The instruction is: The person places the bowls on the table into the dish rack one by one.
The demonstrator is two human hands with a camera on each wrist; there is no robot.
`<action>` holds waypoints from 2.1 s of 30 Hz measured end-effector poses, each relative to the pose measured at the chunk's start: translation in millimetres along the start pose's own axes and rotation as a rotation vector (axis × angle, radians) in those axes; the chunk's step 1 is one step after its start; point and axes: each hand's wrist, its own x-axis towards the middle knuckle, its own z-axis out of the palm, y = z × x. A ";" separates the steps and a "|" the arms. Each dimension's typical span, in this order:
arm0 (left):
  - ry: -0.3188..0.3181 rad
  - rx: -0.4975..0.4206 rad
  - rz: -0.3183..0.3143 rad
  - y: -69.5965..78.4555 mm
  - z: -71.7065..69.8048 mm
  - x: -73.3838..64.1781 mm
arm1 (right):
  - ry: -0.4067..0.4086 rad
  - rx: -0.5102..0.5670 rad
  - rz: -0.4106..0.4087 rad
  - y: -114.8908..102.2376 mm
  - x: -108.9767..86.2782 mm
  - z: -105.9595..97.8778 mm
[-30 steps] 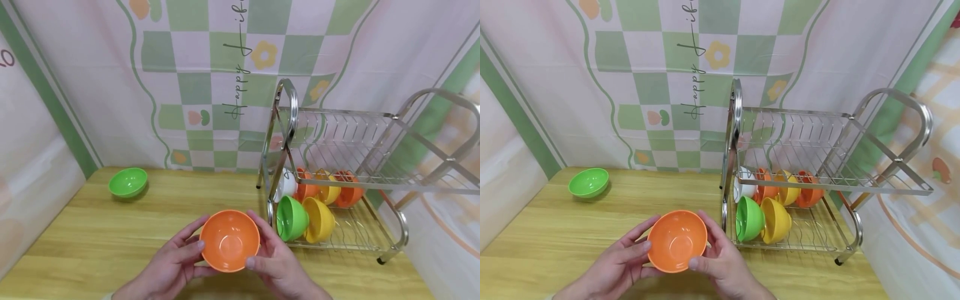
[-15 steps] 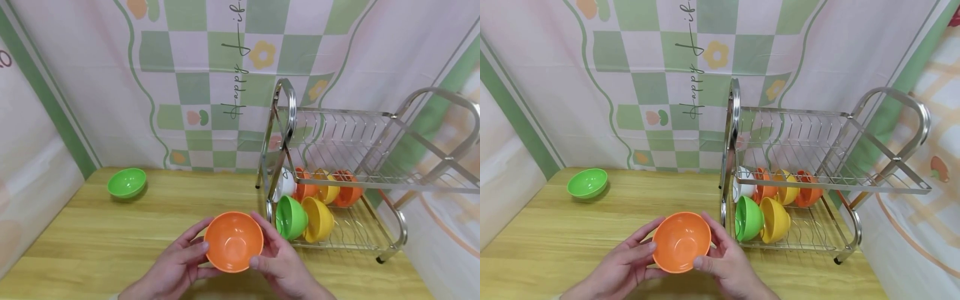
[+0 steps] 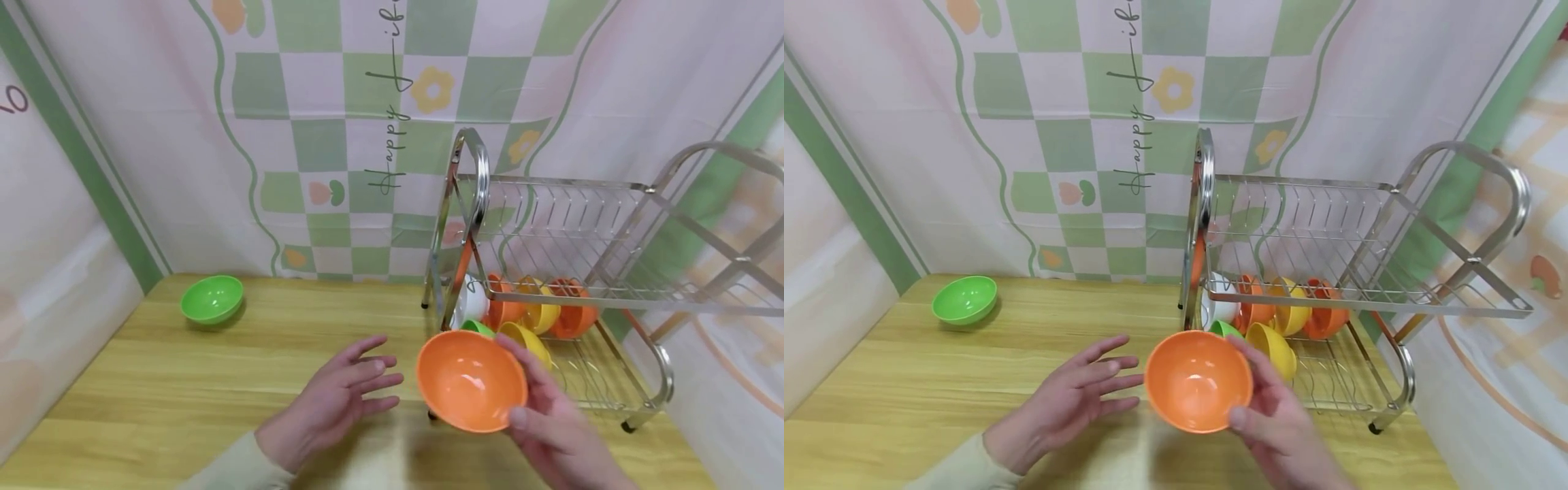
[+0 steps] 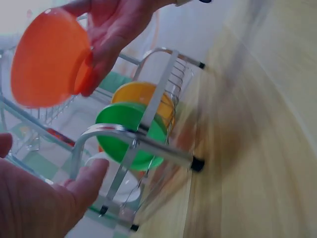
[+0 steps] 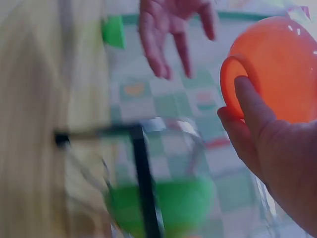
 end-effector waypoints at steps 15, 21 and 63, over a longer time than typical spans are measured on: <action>0.092 -0.015 -0.031 -26.2 30.0 41.7 | 0.083 -0.068 -0.287 -67.9 -40.0 -70.0; 0.078 0.047 -0.033 -30.2 35.1 48.9 | 0.438 -0.428 -0.285 -78.7 -50.9 -78.8; 0.205 0.353 0.016 -37.3 51.9 55.3 | 0.442 -1.812 0.267 -54.3 -44.6 -109.7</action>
